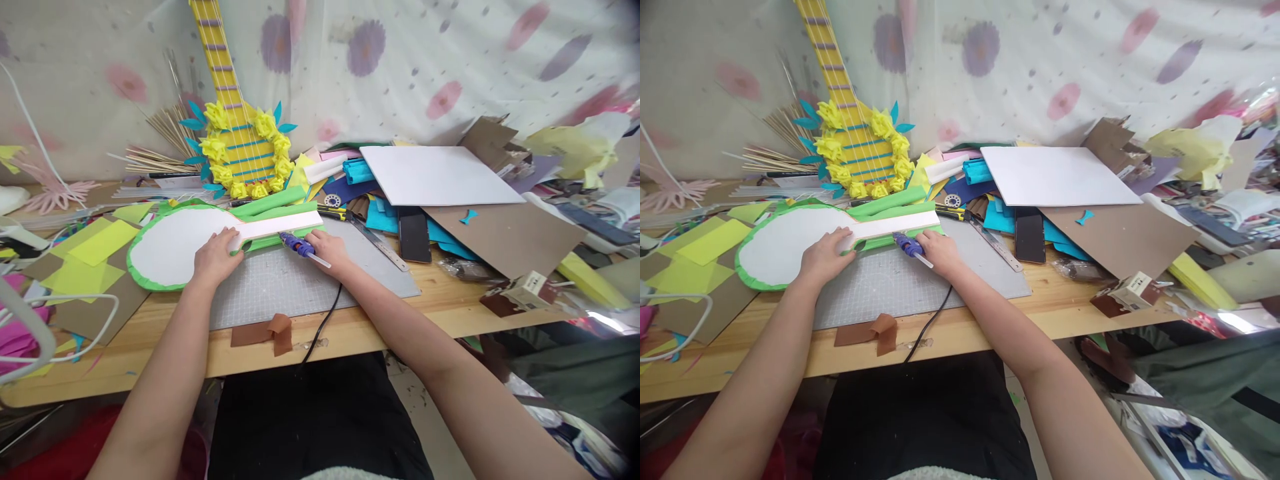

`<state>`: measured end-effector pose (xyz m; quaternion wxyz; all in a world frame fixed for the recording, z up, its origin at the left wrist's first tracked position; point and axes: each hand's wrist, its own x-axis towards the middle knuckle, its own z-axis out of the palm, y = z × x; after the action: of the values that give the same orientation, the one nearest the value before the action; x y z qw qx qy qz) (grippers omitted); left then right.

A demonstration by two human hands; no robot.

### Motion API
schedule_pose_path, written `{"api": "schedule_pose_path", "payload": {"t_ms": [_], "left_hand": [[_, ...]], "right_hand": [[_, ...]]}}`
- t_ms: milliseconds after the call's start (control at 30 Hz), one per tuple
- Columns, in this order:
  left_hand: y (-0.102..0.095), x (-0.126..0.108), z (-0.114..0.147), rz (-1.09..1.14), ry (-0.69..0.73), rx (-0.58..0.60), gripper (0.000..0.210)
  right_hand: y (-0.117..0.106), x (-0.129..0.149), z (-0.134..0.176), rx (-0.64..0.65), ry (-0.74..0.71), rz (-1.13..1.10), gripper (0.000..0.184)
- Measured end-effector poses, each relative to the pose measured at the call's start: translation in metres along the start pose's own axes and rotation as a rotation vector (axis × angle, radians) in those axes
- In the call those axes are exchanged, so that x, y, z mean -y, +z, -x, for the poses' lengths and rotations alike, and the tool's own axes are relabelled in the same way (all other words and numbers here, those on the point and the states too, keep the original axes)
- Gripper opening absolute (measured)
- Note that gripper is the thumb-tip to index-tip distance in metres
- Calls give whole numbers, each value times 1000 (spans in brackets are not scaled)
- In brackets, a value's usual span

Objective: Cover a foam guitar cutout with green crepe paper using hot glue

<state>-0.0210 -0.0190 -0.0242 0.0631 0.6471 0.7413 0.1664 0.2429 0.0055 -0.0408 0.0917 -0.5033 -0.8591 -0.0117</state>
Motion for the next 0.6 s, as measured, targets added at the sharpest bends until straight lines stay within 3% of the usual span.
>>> {"api": "schedule_pose_path", "payload": {"t_ms": [600], "left_hand": [[5,6,-1,42,13,-53,52]], "right_hand": [[2,-40,18,-42,138,39,24]]}}
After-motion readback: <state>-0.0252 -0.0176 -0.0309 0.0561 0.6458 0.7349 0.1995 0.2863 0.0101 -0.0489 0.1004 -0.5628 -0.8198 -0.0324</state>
